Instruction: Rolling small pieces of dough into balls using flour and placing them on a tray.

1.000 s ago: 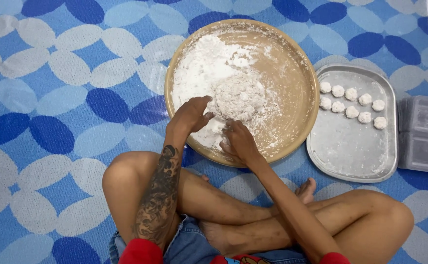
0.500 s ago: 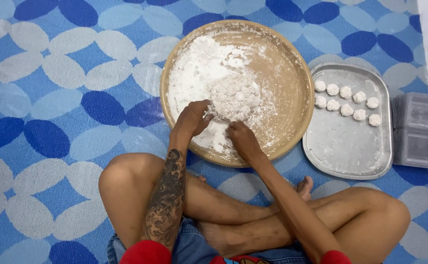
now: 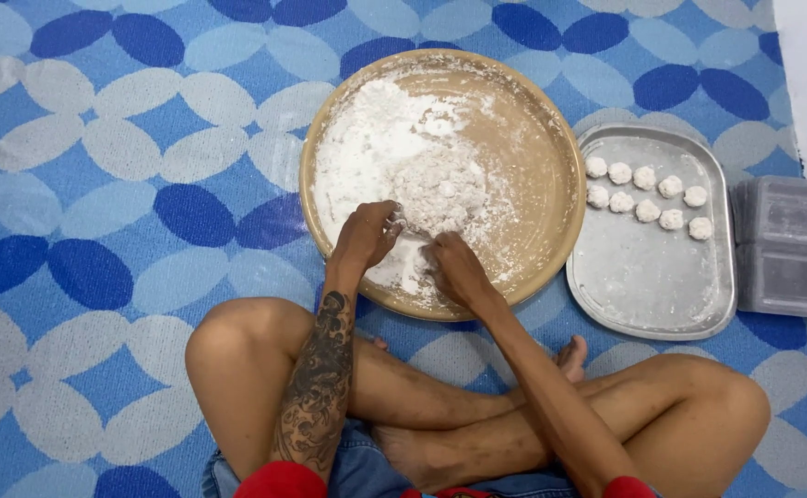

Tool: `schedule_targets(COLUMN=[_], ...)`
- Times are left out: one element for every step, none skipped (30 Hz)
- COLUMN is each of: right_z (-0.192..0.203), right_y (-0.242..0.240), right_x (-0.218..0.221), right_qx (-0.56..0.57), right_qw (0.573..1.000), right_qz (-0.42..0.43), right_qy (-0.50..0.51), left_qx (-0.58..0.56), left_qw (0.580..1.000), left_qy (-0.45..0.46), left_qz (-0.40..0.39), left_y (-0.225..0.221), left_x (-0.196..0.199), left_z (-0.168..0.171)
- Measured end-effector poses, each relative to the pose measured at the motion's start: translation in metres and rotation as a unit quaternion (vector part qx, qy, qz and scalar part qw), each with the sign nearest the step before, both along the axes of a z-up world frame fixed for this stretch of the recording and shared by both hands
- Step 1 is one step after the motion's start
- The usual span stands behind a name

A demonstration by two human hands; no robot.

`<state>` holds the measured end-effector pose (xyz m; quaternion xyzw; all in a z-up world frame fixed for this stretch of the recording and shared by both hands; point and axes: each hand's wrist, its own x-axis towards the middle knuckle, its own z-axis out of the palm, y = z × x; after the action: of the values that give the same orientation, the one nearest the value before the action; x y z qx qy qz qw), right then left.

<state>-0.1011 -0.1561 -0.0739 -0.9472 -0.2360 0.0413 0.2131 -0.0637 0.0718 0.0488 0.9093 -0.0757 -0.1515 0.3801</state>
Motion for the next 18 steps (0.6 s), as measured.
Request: schedule_targets(right_z=[0.025, 0.051, 0.076, 0.066, 0.056, 0.045, 0.049, 0.054, 0.059, 0.047, 0.036, 0.025, 0.033, 0.042, 0.051, 0.039, 0.027, 0.015], right_y=[0.005, 0.009, 0.014, 0.01, 0.006, 0.002, 0.001, 0.0, -0.002, -0.002, -0.002, -0.002, 0.001, 0.004, 0.007, 0.004, 0.001, -0.001], right_x=[-0.006, -0.012, -0.018, -0.017, -0.016, -0.019, -0.022, -0.021, -0.02, -0.02, -0.02, -0.018, -0.02, -0.021, -0.023, -0.017, -0.012, -0.006], right_qx=[0.0, 0.011, 0.022, 0.022, 0.056, 0.09, 0.09, 0.088, 0.086, 0.086, 0.062, 0.038, 0.038, 0.054, 0.07, 0.069, 0.047, 0.026], right_qw=[1.0, 1.0, 0.999, 0.999, 0.998, 0.995, 0.995, 0.995, 0.994, 0.994, 0.997, 0.998, 0.998, 0.997, 0.996, 0.996, 0.996, 0.996], right_qz=[0.0, 0.0, -0.001, 0.0, -0.007, -0.016, -0.018, -0.038, -0.058, -0.058, -0.046, -0.036, -0.037, -0.044, -0.051, -0.05, -0.063, -0.075], right_qy=[0.0, 0.014, 0.028, 0.026, 0.032, 0.042, 0.044, 0.006, -0.032, -0.031, -0.032, -0.034, -0.034, -0.033, -0.032, -0.031, -0.033, -0.034], left_qx=[0.0, 0.002, 0.004, 0.004, -0.002, -0.008, -0.008, -0.01, -0.013, -0.013, -0.006, 0.001, 0.002, -0.002, -0.006, -0.006, -0.016, -0.025], left_qw=[1.0, 1.0, 1.0, 1.0, 1.0, 1.0, 1.0, 1.0, 1.0, 1.0, 1.0, 1.0, 1.0, 1.0, 1.0, 1.0, 0.999, 0.997], left_qy=[0.0, -0.005, -0.011, -0.013, -0.014, -0.01, -0.008, -0.011, -0.014, -0.012, -0.014, -0.018, -0.018, -0.016, -0.015, -0.014, -0.042, -0.07], left_qz=[0.0, -0.002, -0.004, -0.003, -0.002, -0.003, -0.005, -0.003, -0.001, -0.001, -0.002, -0.003, -0.005, -0.001, 0.002, 0.003, 0.006, 0.009], left_y=[0.0, 0.0, 0.0, -0.001, -0.003, -0.004, -0.004, -0.005, -0.005, -0.006, -0.007, -0.007, -0.008, -0.008, -0.008, -0.009, -0.01, -0.01], left_x=[0.0, 0.001, 0.002, 0.002, 0.003, 0.0, -0.001, 0.0, 0.001, 0.001, 0.001, 0.003, 0.002, 0.001, 0.0, -0.001, -0.002, -0.003], left_z=[0.0, 0.0, 0.0, 0.004, 0.007, 0.01, 0.006, 0.004, 0.002, 0.001, 0.001, 0.001, 0.001, 0.002, 0.002, 0.004, 0.007, 0.01])
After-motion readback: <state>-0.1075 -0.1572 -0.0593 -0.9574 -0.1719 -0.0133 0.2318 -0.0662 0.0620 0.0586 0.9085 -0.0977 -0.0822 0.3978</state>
